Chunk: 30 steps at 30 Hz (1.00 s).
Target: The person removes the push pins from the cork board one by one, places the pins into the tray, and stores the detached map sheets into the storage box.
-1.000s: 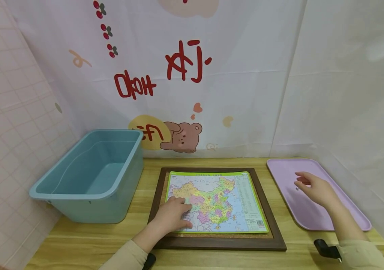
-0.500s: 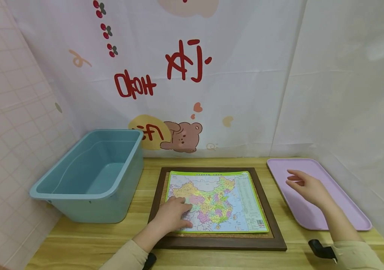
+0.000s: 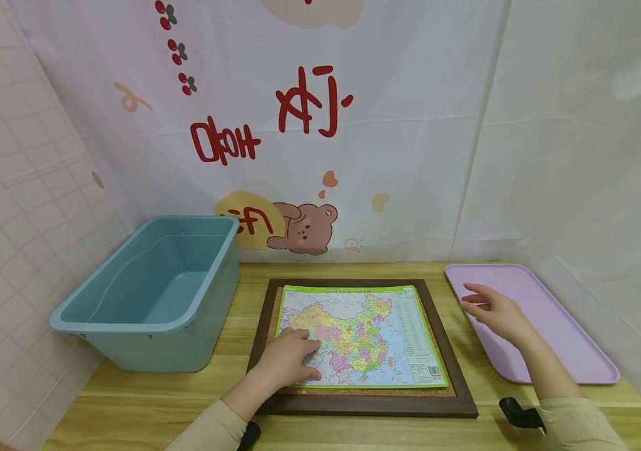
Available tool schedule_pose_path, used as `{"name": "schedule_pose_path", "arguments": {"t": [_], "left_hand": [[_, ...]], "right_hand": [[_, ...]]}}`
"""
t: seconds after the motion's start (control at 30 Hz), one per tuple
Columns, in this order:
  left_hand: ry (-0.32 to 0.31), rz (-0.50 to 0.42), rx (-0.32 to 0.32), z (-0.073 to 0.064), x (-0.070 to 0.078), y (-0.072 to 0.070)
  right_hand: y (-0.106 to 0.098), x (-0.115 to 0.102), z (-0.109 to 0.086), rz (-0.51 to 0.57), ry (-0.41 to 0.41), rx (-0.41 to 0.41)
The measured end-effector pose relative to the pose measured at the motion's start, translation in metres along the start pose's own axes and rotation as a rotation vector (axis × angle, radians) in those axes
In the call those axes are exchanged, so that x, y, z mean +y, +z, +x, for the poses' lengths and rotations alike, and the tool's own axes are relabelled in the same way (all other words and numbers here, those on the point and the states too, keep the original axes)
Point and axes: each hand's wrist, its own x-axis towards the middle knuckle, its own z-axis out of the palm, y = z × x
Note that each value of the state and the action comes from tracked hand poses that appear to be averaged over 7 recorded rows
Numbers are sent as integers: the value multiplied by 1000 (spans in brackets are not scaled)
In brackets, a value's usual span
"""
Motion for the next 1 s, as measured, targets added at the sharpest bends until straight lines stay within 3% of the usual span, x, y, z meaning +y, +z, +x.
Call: {"name": "schedule_pose_path", "arguments": {"t": [0.53, 0.73, 1.0], "left_hand": [[41, 6, -20, -1, -3, -1], [46, -48, -29, -1, -9, -3], [32, -136, 26, 0, -19, -7]], "right_hand": [[22, -1, 6, 237, 57, -114], [26, 0, 6, 275, 93, -182], [28, 0, 5, 248, 147, -212]]}}
